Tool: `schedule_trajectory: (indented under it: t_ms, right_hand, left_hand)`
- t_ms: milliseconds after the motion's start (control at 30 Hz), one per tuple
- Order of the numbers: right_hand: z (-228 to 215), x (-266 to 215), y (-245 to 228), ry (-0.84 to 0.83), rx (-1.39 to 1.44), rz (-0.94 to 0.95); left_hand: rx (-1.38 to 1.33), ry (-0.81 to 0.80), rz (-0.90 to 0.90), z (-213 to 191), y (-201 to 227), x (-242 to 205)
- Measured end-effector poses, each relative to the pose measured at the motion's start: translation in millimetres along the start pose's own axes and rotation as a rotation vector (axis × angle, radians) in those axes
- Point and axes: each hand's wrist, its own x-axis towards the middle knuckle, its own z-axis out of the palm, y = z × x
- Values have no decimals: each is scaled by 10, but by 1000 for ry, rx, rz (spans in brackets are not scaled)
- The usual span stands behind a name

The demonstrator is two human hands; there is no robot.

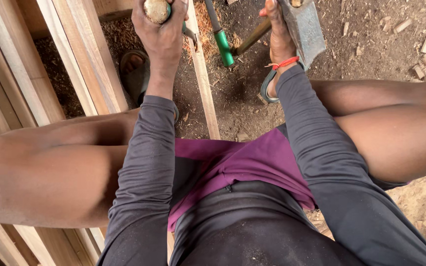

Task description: The person is using a hammer and a chisel to carve a slot into a wooden beam while sitting on the ground. They hold the chisel in one hand and strike it with a hammer, removing wood shavings to create a rectangular cutout.

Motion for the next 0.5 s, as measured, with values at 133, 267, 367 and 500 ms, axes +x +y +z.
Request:
schedule_trajectory:
  t_ms: [133,267,367,500]
  right_hand:
    - [41,-30,-24,-32,-38,-5]
    - [31,-7,2,-118,-15,-6]
    - [11,-36,18,-101,-15,5]
    - [-20,-46,33,-117,-9,-9]
  left_hand:
    - [-105,28,-41,18,50,-22]
    - [-5,-2,19,29,66,24]
    - [109,-28,73,20,39,49]
    - [8,22,-38,19,19,21]
